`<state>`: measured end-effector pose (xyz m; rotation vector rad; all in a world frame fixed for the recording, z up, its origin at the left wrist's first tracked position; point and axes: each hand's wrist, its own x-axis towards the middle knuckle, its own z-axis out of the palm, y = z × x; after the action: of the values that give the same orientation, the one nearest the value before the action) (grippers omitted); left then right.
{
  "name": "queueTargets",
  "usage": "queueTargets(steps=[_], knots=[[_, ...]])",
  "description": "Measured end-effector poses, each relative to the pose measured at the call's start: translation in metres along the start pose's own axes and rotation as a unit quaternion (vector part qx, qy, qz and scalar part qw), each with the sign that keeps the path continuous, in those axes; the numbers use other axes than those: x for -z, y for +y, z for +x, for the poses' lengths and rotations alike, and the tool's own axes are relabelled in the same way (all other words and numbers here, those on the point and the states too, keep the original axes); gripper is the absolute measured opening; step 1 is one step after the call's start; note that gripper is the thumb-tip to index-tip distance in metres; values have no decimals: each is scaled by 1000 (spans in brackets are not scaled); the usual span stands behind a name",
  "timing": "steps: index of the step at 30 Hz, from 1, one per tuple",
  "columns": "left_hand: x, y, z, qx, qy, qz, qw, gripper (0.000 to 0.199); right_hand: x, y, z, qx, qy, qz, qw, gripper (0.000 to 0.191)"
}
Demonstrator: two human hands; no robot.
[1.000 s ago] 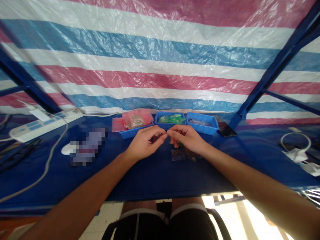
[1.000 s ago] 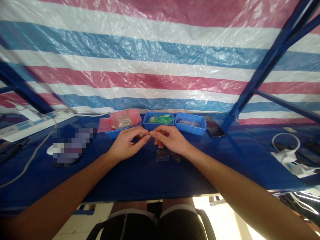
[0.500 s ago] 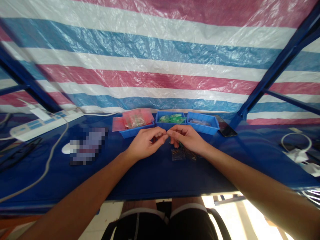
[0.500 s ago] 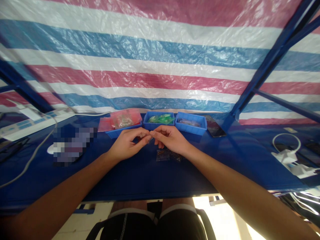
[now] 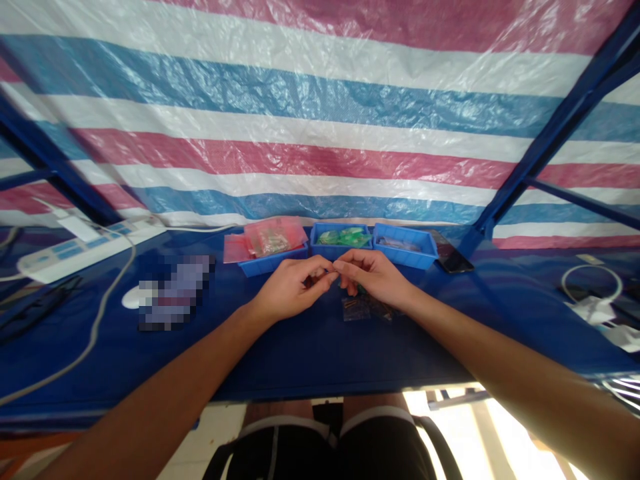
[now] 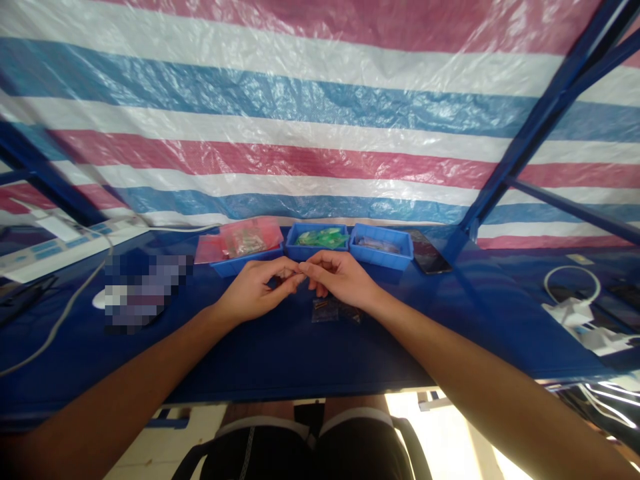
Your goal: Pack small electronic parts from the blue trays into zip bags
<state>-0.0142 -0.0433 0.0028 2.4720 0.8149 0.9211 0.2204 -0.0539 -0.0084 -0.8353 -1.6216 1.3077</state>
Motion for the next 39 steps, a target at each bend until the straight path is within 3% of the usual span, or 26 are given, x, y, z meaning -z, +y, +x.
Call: queueTargets(steps=[11,17,21,24,28,32,35,39], knots=[[-1,1,1,19,36,15,999,20,5,2,-3,67,43,-80,994,36],[0,-5,2,5,69,27,997,27,20,2,3,116,148,-95,977,33],[2,-4,4,-31,-7,37,999,25,43,2,6,165,211,-256,929,27],[1,-2,4,-72,-53,23,996,34,61,0,6,194,197,-409,869,24],[0,2,1,-81,-119,20,989,50,84,-7,5,138,224,-536,802,36],[-6,9,-2,-87,-163,40,982,68,101,-10,3,124,243,-610,744,30],[-13,9,-2,-91,-184,47,978,73,105,-5,4,75,188,-658,725,43],[-18,4,2,-87,-169,51,980,53,101,0,5,26,146,-671,727,59]])
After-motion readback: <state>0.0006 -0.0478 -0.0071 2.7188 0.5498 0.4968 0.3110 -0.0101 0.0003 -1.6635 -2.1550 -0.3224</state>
